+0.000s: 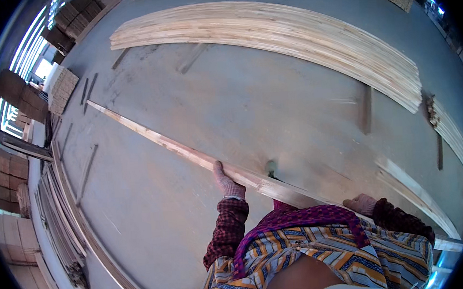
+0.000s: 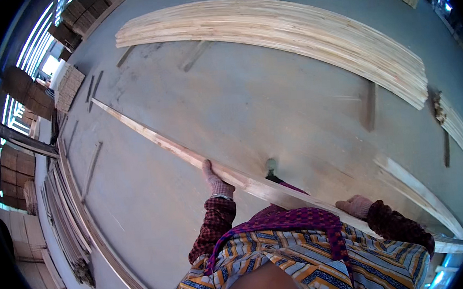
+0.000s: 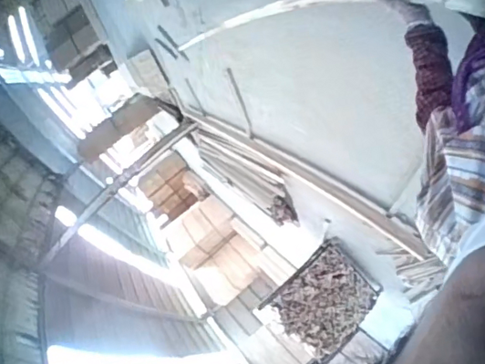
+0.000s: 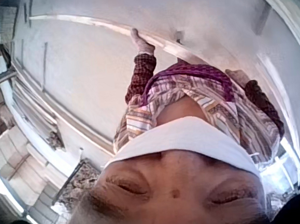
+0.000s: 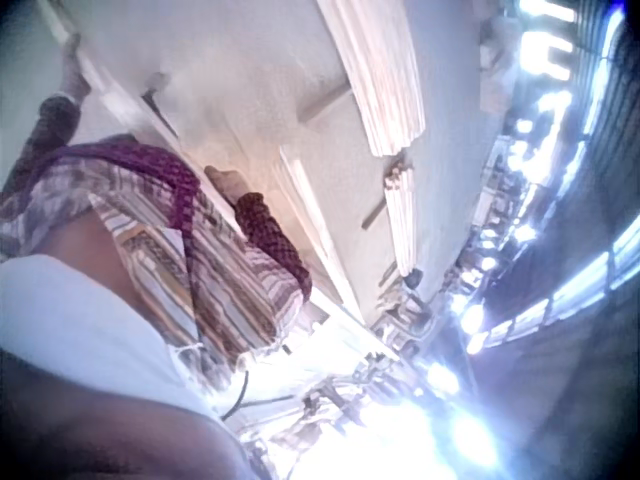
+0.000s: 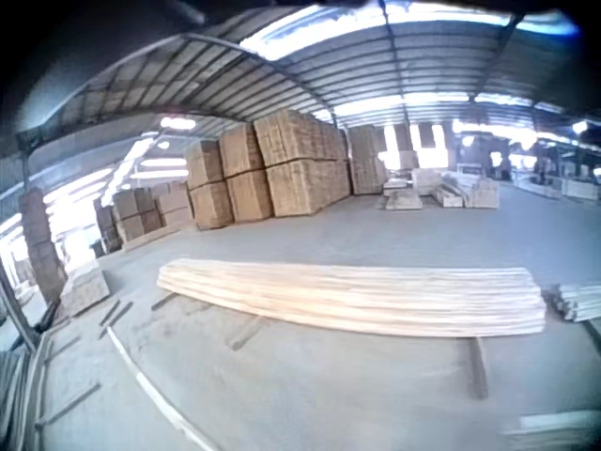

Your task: The person selects long wood planks from a stack, places them on a metal table, and uses a handheld scraper tool to remove imperfections from the surfaces.

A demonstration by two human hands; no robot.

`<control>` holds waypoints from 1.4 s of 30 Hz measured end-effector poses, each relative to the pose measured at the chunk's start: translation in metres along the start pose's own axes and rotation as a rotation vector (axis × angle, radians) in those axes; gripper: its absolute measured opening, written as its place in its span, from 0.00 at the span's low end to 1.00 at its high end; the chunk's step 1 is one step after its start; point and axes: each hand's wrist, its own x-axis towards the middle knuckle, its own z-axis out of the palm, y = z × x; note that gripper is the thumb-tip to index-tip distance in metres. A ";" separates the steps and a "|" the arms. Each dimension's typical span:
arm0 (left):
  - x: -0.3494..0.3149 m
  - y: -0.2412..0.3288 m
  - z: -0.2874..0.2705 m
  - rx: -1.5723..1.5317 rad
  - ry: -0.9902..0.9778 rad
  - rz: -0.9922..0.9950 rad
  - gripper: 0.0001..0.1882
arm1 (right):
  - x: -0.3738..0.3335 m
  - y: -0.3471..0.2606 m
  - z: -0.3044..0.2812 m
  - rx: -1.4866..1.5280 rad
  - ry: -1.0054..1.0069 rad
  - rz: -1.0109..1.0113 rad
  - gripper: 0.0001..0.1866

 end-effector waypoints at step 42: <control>1.103 0.282 0.827 0.042 0.101 -0.110 0.40 | 0.715 -0.960 -0.686 0.071 -0.222 -0.399 0.40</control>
